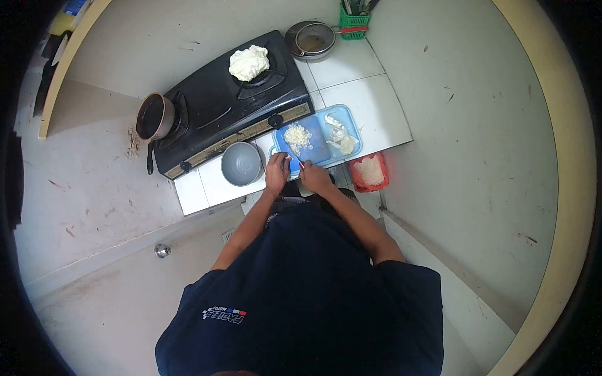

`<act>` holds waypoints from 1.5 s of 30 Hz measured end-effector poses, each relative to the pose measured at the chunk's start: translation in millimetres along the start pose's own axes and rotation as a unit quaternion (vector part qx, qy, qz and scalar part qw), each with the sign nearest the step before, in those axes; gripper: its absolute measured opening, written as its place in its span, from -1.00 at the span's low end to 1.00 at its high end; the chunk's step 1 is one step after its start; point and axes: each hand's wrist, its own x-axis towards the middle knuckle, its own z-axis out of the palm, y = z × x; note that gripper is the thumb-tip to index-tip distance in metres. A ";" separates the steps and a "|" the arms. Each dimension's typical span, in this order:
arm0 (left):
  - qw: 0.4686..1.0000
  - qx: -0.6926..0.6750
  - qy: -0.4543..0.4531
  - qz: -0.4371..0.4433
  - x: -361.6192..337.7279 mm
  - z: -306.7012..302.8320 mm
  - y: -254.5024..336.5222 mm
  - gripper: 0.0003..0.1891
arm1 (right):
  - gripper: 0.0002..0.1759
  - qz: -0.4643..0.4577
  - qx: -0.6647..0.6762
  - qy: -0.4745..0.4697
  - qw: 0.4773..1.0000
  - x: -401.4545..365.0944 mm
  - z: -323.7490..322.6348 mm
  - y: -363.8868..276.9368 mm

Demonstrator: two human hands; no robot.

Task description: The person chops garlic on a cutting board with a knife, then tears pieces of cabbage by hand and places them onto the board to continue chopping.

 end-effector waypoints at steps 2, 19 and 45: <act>1.000 -0.010 -0.005 -0.008 -0.9 0.8 -1.5 -0.85 | -0.58 -0.007 0.000 0.000 1.000 -2.5 2.6 4.1; 0.999 -0.023 -0.025 -0.018 2.3 -1.0 -5.6 -0.85 | -0.59 -0.018 0.040 -0.026 0.999 -12.5 -0.4 -0.5; 0.998 -0.043 -0.030 -0.015 0.7 -2.2 -6.2 -0.87 | -0.60 -0.038 0.015 0.006 0.999 -10.8 -1.0 -4.2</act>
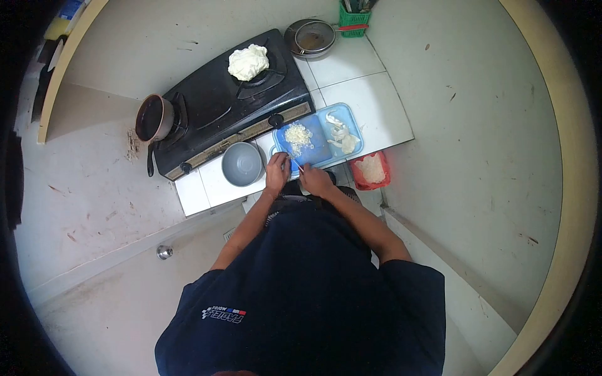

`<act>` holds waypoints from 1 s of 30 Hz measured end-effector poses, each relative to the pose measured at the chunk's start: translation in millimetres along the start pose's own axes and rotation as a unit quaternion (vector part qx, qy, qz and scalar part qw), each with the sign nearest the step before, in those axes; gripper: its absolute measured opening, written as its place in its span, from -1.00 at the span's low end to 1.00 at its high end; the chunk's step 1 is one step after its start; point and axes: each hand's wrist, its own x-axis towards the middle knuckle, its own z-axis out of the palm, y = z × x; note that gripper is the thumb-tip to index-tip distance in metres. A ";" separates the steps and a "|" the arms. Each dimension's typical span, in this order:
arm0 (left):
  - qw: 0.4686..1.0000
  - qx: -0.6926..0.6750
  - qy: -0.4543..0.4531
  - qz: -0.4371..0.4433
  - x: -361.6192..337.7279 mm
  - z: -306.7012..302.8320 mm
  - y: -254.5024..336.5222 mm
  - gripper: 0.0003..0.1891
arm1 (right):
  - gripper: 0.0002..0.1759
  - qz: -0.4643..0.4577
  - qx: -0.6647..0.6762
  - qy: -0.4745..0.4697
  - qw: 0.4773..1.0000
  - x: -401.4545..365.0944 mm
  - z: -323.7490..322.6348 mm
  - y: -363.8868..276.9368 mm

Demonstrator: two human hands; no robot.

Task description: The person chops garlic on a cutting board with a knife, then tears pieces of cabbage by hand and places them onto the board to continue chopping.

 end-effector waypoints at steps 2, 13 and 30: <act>1.000 -0.007 0.002 -0.002 -0.1 0.9 0.3 -0.87 | -0.59 -0.002 0.015 0.001 1.000 8.4 3.6 0.3; 0.998 -0.047 0.028 -0.035 -0.8 1.6 2.0 -0.89 | -0.60 0.007 0.002 -0.023 1.000 3.0 3.4 2.6; 0.998 -0.031 0.009 -0.055 3.9 -1.8 2.1 -0.90 | -0.59 0.003 0.002 -0.035 0.999 2.7 -2.0 5.4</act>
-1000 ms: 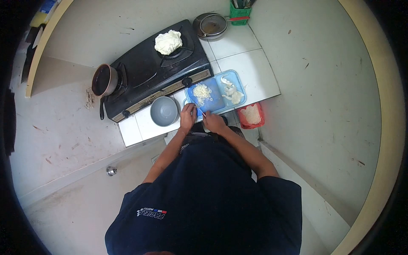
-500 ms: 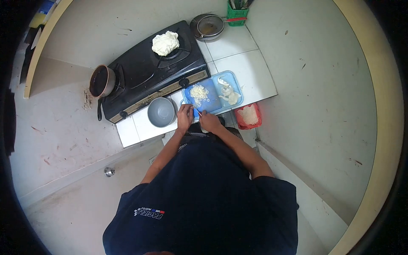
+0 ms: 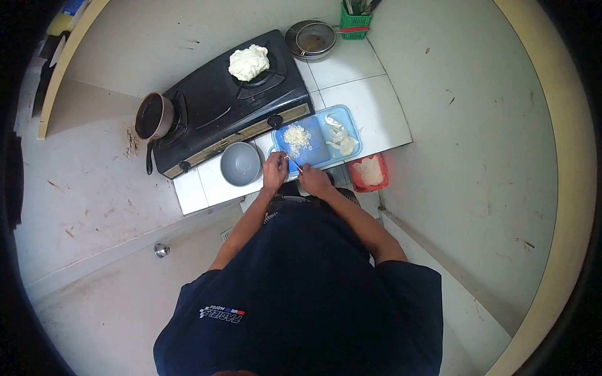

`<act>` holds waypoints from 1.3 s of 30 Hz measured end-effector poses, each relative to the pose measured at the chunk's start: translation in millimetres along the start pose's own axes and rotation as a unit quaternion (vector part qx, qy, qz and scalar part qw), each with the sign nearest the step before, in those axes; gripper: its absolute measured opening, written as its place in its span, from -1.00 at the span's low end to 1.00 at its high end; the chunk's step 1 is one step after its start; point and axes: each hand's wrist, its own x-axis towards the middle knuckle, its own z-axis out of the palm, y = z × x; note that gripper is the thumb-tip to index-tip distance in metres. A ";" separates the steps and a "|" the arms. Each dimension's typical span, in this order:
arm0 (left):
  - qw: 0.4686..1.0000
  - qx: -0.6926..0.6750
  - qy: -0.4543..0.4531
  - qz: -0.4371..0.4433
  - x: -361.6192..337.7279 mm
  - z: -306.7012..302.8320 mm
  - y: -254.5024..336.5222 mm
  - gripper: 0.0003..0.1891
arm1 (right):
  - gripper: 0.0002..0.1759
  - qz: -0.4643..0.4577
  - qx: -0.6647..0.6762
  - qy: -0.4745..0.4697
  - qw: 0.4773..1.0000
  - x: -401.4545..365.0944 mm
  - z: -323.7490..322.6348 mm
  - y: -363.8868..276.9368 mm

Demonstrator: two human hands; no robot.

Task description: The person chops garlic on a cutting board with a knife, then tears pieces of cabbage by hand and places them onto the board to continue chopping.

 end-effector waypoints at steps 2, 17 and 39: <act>1.000 -0.006 0.001 -0.005 0.4 -0.4 1.2 -0.90 | -0.58 0.008 -0.004 -0.006 1.000 -3.1 -0.1 8.4; 1.000 -0.013 -0.007 -0.015 0.8 -0.3 1.5 -0.90 | -0.59 -0.006 0.015 0.018 1.000 -6.0 -2.5 -5.0; 1.000 -0.007 0.023 0.004 0.5 4.8 -2.2 -0.93 | -0.61 0.002 0.006 0.011 1.000 -5.8 8.6 -0.1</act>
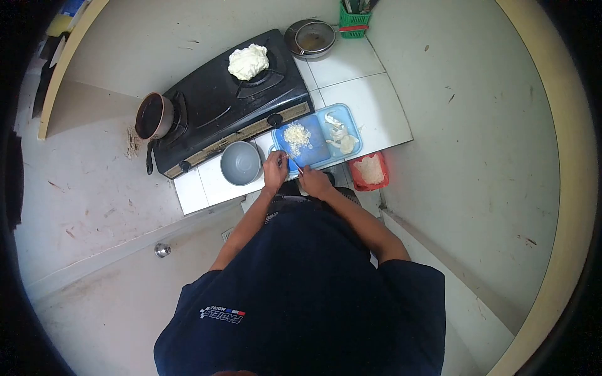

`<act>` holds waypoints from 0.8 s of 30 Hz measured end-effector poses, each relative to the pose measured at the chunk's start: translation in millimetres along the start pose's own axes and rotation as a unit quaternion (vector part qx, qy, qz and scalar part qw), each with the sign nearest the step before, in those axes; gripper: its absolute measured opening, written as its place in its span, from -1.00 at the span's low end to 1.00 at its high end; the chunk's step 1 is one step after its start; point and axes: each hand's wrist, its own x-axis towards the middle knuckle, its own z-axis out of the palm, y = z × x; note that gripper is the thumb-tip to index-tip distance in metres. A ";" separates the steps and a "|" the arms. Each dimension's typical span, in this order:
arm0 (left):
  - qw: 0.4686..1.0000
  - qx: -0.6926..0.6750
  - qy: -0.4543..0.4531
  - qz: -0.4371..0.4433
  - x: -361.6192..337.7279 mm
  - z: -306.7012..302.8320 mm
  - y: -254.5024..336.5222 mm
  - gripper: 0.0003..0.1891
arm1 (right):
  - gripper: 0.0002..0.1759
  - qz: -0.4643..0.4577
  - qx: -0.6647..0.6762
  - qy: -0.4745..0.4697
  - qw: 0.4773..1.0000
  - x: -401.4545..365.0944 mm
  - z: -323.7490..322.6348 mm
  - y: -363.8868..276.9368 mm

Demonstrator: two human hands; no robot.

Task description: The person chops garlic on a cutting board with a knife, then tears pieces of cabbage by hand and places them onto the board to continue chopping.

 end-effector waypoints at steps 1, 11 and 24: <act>1.000 0.000 0.001 0.000 0.1 -0.8 1.8 -0.93 | -0.61 -0.001 0.000 0.000 1.000 2.7 0.4 -0.1; 1.000 -0.001 0.007 0.013 0.3 -2.1 7.5 -0.95 | -0.59 0.016 0.006 0.011 1.000 4.7 -1.3 8.0; 1.000 0.005 -0.021 -0.011 0.7 -2.1 2.9 -0.93 | -0.60 0.005 0.013 0.001 1.000 2.3 -6.5 -7.1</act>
